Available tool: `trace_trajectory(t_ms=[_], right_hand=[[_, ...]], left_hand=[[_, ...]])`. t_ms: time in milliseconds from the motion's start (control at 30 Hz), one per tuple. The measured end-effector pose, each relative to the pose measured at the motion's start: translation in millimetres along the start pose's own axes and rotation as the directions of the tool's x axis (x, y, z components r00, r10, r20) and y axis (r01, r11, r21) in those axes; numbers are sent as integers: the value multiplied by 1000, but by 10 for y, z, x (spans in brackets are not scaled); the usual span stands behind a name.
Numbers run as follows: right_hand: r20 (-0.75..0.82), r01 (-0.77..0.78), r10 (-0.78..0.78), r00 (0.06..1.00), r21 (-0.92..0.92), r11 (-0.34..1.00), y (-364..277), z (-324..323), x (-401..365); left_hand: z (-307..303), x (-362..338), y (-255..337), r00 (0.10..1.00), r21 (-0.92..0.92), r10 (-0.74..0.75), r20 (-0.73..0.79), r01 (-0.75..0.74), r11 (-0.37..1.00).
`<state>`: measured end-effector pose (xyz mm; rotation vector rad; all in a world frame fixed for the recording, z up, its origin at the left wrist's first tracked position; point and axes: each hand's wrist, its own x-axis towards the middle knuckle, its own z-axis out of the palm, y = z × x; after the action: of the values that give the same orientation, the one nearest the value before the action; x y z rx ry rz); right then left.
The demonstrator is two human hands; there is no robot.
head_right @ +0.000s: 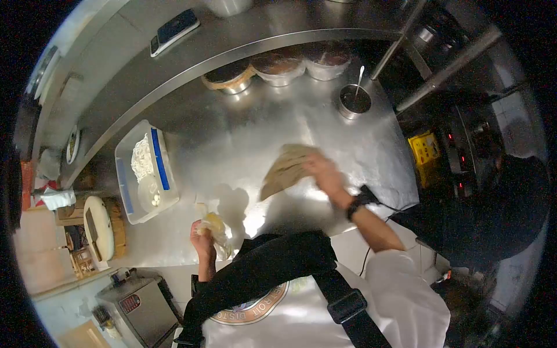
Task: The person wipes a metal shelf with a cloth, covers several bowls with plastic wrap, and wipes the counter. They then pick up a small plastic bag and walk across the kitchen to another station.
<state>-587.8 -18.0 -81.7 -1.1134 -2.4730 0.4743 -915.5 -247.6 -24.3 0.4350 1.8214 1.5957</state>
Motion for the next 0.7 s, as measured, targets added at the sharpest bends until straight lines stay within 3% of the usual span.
trace_trajectory(t_ms=[33,100,167,233,300,333,367,400,433,500,567,633,700], right_hand=[[25,-121,123,992,-79,990,180,-389,-157],[-115,-428,412,904,-246,870,763,-648,-776],[-233,-572,525,818,-248,782,814,-911,-1272],[-153,-501,477,865,-282,818,701,-916,-1666],[63,-403,420,905,-183,897,672,-606,-1967],[110,-615,615,781,312,724,661,-239,-2075],[280,-653,718,638,691,311,704,87,-2062],[220,-549,503,836,343,762,399,16,-1749],[270,-196,207,941,-67,978,-117,-85,-1360],[412,-37,-3,911,89,995,-555,194,-823],[270,389,-454,849,264,883,-963,630,-185],[331,5,-210,920,525,851,-1588,929,228],[319,122,-412,853,647,753,-2251,618,578]], left_hand=[[26,-8,-22,999,8,-39,32,39,999],[58,-98,19,996,34,-76,51,74,997],[55,-171,21,981,12,-174,88,174,985],[65,-237,47,978,-18,-181,101,184,983],[83,-318,125,974,-68,-182,136,193,979],[97,-360,178,978,-78,-178,105,186,979],[118,-395,242,981,-120,-166,98,177,977],[123,-433,299,985,-162,-150,80,161,973],[103,-474,342,990,-176,-139,17,140,974],[62,-544,449,994,-283,-92,56,104,953],[66,-655,622,997,-352,-80,-15,70,933],[-18,-810,669,976,-613,-219,-17,163,773],[-35,-982,811,974,-671,-207,-92,93,736]])
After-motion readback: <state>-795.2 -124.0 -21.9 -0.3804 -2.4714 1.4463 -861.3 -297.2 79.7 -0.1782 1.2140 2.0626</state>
